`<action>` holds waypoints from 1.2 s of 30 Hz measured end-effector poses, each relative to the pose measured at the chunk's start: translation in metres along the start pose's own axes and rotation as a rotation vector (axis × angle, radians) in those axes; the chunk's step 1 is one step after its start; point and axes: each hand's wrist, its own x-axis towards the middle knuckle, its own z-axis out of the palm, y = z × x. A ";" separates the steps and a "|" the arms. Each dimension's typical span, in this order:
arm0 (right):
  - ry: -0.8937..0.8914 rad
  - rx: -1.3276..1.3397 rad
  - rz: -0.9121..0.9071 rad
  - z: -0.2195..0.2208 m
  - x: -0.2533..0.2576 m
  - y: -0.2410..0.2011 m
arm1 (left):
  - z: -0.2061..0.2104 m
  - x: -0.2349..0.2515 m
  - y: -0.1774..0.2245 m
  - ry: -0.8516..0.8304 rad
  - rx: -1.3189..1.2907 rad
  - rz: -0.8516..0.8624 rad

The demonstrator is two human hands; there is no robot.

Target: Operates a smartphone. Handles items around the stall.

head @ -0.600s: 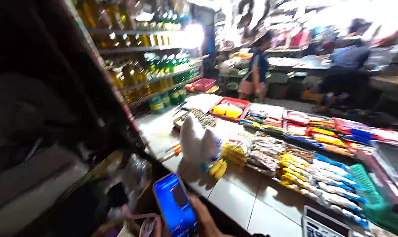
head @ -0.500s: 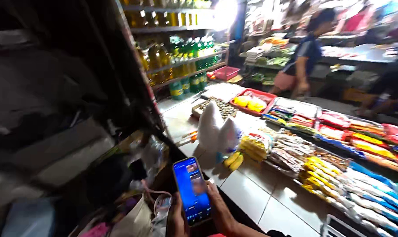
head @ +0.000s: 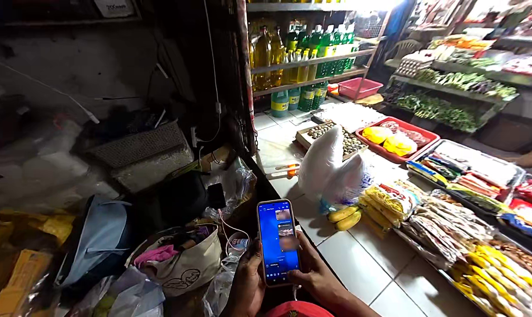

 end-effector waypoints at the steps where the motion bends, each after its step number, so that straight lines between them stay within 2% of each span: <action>1: -0.029 -0.002 0.017 0.000 0.001 -0.001 | -0.001 0.000 0.000 0.003 -0.001 0.019; 5: -0.070 0.015 0.093 0.004 0.004 -0.005 | -0.004 -0.003 0.003 -0.007 -0.014 0.066; 10: -0.093 0.166 0.173 0.006 0.008 -0.011 | -0.009 -0.012 0.011 -0.078 -0.031 0.033; 14: -0.106 0.193 0.165 0.005 0.009 -0.012 | -0.032 -0.006 0.011 -0.322 0.030 0.078; 17: -0.126 0.202 0.139 0.005 0.011 -0.014 | -0.038 -0.006 0.012 -0.414 0.092 0.114; 24: -0.138 0.113 0.069 0.007 0.013 -0.012 | -0.039 -0.007 0.011 -0.406 0.183 0.212; 36: -0.162 0.025 -0.043 0.013 0.016 -0.006 | -0.042 -0.008 0.012 -0.410 0.171 0.221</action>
